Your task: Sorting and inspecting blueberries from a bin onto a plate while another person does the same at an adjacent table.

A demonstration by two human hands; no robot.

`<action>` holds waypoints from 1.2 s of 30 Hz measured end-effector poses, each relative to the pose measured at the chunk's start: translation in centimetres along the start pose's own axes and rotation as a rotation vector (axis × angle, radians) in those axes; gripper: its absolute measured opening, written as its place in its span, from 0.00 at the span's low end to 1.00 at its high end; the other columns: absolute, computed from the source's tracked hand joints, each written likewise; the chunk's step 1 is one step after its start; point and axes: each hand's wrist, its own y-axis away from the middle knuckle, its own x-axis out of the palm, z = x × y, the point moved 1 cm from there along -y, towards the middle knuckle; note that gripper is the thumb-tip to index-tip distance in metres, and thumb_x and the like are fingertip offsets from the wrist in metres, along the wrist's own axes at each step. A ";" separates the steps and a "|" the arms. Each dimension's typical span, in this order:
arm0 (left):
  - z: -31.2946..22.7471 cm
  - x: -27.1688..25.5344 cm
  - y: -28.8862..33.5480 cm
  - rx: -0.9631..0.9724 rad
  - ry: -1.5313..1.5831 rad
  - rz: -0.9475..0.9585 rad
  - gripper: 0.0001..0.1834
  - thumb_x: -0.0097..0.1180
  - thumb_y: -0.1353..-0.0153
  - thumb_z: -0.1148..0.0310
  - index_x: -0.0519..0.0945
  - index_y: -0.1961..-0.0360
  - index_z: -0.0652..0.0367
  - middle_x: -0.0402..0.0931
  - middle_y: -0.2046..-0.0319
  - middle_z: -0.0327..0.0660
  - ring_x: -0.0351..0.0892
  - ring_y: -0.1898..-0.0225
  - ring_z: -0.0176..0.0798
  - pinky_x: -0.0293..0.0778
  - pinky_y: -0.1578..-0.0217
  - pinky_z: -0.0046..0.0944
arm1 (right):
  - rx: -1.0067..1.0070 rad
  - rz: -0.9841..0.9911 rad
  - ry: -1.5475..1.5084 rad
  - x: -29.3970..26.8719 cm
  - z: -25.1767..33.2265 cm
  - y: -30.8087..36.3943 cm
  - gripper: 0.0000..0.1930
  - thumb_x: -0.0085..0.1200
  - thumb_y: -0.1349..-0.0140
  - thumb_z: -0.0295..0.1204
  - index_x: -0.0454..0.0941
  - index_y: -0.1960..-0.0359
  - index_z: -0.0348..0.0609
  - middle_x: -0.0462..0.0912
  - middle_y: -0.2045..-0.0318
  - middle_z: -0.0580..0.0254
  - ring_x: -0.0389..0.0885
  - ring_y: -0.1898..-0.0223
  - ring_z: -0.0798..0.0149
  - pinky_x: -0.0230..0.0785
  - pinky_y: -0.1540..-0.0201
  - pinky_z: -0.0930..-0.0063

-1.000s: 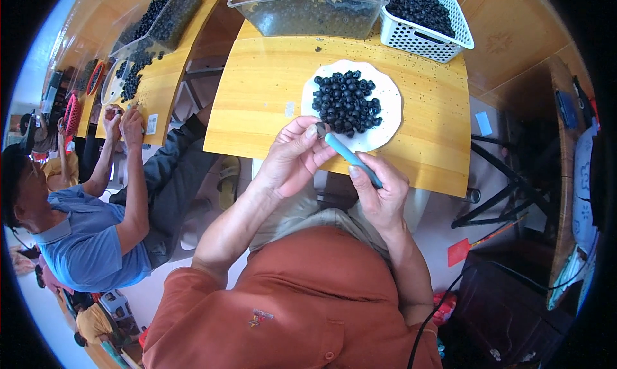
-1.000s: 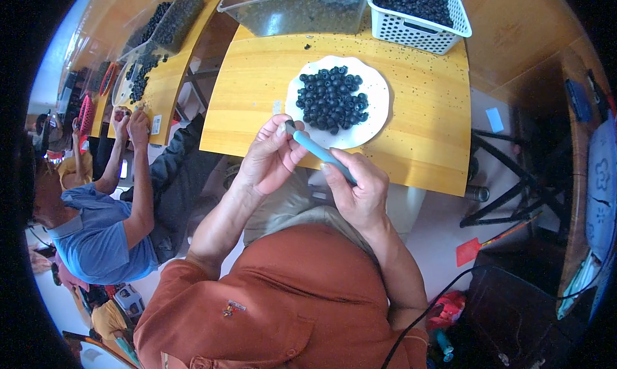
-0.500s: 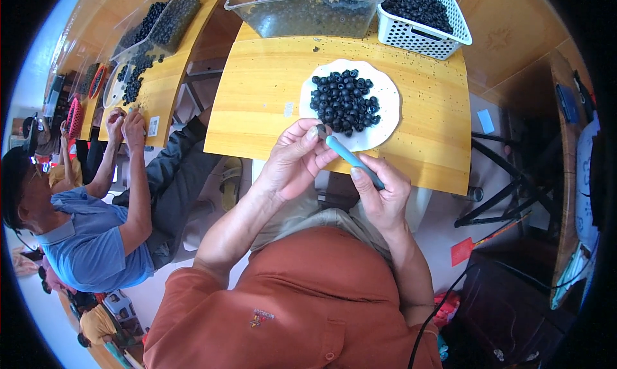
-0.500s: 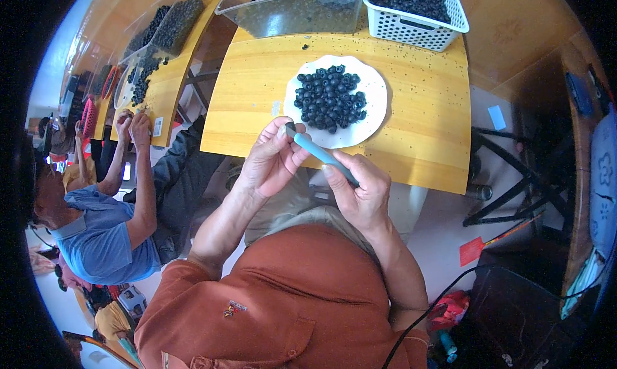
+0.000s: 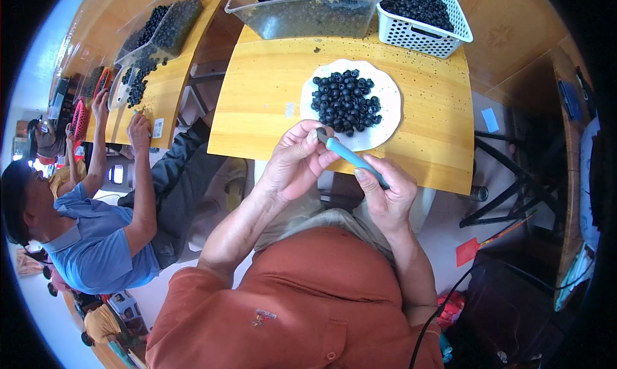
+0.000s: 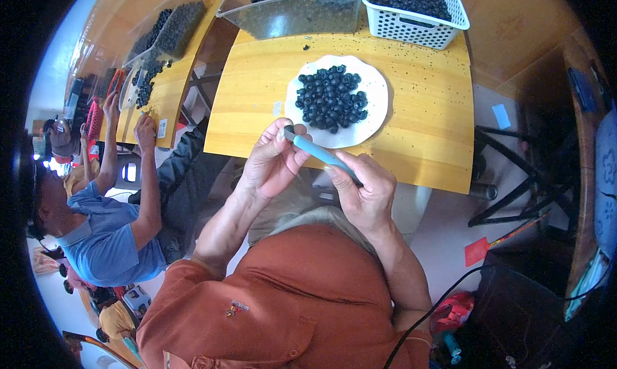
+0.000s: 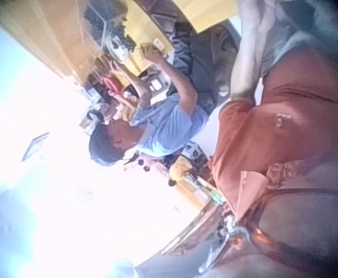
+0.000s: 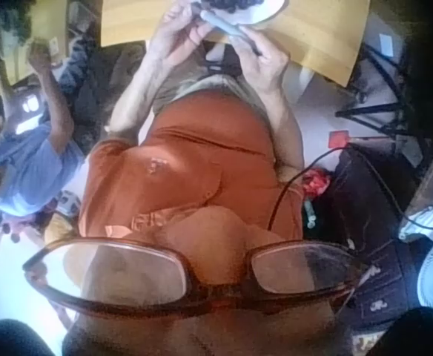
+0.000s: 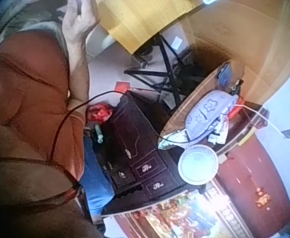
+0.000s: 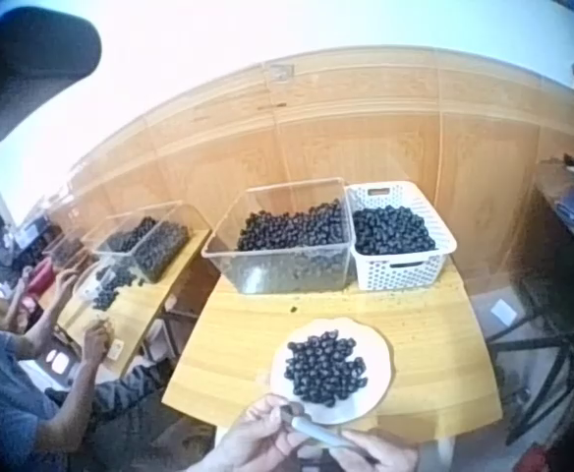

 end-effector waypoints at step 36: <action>-0.3 0.0 -0.3 -0.045 -0.057 0.017 0.11 0.59 0.38 0.72 0.78 0.54 0.57 0.71 0.62 0.38 0.73 0.56 0.36 0.79 0.47 0.41 | 0.293 -0.325 -0.056 -4.9 -4.5 0.9 0.16 0.57 0.34 0.33 0.78 0.56 0.28 0.80 0.70 0.67 0.72 0.68 0.78 0.66 0.65 0.85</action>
